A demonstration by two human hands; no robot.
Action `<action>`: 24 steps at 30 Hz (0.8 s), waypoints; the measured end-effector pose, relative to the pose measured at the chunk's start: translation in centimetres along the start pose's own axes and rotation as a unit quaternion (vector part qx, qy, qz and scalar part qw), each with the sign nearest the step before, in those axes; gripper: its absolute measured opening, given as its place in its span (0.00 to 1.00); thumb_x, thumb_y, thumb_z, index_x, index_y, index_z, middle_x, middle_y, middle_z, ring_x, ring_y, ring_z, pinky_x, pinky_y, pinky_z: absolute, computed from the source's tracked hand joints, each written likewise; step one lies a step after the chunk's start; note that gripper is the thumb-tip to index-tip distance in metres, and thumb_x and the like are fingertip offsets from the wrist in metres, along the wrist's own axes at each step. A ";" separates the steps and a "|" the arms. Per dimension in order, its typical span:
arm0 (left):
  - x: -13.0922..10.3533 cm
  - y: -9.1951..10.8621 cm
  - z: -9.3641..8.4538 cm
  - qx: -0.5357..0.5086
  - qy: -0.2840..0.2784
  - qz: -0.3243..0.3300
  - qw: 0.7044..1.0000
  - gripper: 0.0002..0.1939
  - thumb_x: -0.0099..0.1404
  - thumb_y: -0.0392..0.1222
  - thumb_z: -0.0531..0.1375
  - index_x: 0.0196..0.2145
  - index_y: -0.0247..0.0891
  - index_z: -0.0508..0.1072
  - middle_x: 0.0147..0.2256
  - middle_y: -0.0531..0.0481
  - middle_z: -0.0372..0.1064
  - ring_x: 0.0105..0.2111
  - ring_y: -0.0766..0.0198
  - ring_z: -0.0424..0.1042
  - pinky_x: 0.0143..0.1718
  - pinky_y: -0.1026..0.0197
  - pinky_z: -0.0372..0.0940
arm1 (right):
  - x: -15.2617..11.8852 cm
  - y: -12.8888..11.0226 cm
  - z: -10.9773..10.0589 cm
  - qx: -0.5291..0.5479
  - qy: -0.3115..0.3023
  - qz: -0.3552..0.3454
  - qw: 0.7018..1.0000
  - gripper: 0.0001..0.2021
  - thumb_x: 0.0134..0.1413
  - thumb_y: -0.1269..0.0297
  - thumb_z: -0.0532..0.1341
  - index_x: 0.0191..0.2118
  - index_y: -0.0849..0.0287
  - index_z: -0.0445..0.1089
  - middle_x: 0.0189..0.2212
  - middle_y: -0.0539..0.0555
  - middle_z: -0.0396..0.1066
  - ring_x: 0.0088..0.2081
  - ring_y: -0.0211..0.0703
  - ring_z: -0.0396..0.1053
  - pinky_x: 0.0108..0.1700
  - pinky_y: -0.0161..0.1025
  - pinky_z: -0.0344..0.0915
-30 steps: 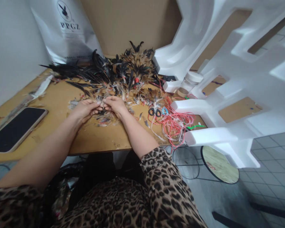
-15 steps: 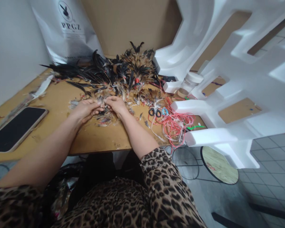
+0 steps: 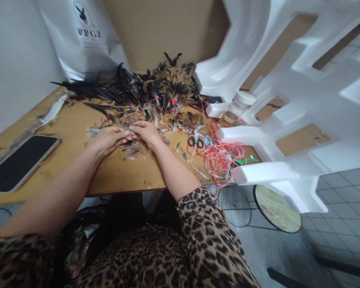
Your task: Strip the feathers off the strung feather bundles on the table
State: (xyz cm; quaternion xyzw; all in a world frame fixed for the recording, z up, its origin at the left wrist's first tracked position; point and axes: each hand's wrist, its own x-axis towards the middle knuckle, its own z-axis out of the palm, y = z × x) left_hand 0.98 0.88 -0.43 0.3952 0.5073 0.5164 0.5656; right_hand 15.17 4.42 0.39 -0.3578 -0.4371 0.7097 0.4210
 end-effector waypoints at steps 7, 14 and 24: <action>0.2 -0.2 -0.2 0.008 0.003 0.018 1.000 0.07 0.48 0.35 0.66 0.25 0.29 0.74 0.25 0.44 0.73 0.23 0.70 0.71 0.27 0.71 0.66 | 0.1 -0.1 -0.2 0.004 0.010 0.000 1.000 0.07 0.42 0.76 0.65 0.28 0.64 0.66 0.17 0.48 0.69 0.22 0.30 0.68 0.26 0.26 0.67; 0.2 -0.4 0.0 0.020 0.000 0.022 1.000 0.06 0.47 0.35 0.66 0.22 0.30 0.73 0.23 0.45 0.72 0.21 0.71 0.70 0.25 0.71 0.65 | 0.4 0.3 -0.2 -0.008 0.019 -0.015 1.000 0.05 0.42 0.77 0.62 0.28 0.64 0.68 0.15 0.46 0.67 0.18 0.28 0.64 0.23 0.25 0.63; -0.2 -0.1 0.1 0.039 0.008 0.025 0.999 0.09 0.45 0.37 0.67 0.20 0.30 0.70 0.19 0.47 0.69 0.18 0.72 0.67 0.22 0.71 0.62 | 0.1 0.5 0.0 -0.012 0.022 -0.018 1.000 0.07 0.39 0.72 0.66 0.28 0.63 0.68 0.15 0.43 0.65 0.16 0.26 0.58 0.17 0.25 0.53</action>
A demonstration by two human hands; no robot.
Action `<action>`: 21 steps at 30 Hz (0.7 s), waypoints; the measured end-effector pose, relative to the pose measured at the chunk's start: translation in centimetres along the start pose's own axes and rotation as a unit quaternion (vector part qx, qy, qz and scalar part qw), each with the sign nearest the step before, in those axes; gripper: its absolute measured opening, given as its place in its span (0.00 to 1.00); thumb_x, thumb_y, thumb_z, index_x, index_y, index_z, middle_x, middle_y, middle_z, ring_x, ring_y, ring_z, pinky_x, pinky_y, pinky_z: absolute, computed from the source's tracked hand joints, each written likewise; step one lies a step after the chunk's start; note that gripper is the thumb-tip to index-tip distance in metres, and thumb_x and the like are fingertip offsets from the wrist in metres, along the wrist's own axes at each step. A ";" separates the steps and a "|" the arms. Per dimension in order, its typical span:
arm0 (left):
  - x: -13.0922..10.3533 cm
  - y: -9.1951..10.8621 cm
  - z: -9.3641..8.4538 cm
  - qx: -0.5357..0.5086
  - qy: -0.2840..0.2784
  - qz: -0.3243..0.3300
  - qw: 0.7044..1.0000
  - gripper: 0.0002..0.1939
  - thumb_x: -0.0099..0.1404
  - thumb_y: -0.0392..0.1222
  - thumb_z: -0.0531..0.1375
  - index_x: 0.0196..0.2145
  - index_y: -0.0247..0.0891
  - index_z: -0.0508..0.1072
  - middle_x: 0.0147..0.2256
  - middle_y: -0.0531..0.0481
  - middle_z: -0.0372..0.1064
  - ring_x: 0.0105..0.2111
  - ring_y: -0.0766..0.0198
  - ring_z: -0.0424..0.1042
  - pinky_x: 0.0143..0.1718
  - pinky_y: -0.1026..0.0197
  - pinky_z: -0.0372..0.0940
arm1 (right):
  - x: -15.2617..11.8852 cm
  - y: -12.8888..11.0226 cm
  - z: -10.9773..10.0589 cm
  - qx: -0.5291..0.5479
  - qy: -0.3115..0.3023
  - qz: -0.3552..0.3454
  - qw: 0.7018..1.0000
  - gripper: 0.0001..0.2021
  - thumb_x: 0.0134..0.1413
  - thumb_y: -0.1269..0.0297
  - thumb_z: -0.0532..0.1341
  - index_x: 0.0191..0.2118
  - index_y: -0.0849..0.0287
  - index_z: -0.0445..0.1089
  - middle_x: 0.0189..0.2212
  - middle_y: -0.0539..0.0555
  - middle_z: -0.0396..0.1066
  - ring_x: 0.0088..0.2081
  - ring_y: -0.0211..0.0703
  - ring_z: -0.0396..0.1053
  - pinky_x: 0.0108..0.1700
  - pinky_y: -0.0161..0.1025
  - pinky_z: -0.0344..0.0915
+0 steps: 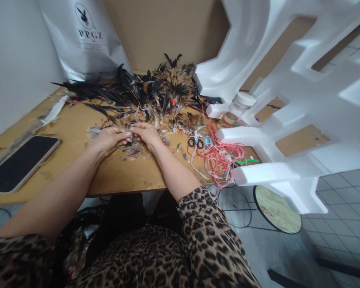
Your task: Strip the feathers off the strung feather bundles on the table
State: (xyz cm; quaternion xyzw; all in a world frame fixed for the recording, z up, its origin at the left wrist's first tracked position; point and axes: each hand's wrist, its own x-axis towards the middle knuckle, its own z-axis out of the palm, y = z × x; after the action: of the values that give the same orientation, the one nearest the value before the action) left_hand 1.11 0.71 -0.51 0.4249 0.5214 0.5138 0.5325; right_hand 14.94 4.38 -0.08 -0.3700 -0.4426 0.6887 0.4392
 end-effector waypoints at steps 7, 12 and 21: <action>0.3 -0.1 -0.2 0.000 0.003 0.009 1.000 0.09 0.46 0.38 0.67 0.22 0.29 0.71 0.20 0.47 0.70 0.18 0.72 0.66 0.21 0.71 0.61 | 0.1 0.0 -0.1 0.008 -0.007 0.003 1.000 0.12 0.36 0.68 0.68 0.30 0.63 0.69 0.15 0.44 0.64 0.17 0.27 0.58 0.17 0.26 0.50; 0.3 0.0 -0.2 -0.008 0.004 0.007 1.000 0.07 0.48 0.36 0.65 0.21 0.29 0.72 0.19 0.47 0.70 0.18 0.72 0.67 0.21 0.72 0.61 | 0.1 0.2 -0.2 -0.010 -0.014 -0.010 1.000 0.12 0.34 0.65 0.69 0.25 0.62 0.66 0.13 0.43 0.61 0.15 0.26 0.54 0.16 0.26 0.46; 0.1 0.0 -0.4 -0.045 -0.057 -0.025 0.997 0.06 0.48 0.36 0.66 0.21 0.29 0.74 0.19 0.46 0.70 0.18 0.72 0.67 0.20 0.73 0.62 | 0.3 0.6 -0.5 0.012 -0.055 -0.011 0.998 0.14 0.32 0.62 0.69 0.25 0.62 0.66 0.14 0.42 0.61 0.17 0.26 0.54 0.18 0.27 0.47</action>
State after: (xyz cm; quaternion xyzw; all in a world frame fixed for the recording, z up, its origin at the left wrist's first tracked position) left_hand 0.69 0.77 -0.52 0.4159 0.4773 0.4978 0.5928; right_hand 15.14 4.66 -0.81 -0.3217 -0.4616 0.7084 0.4261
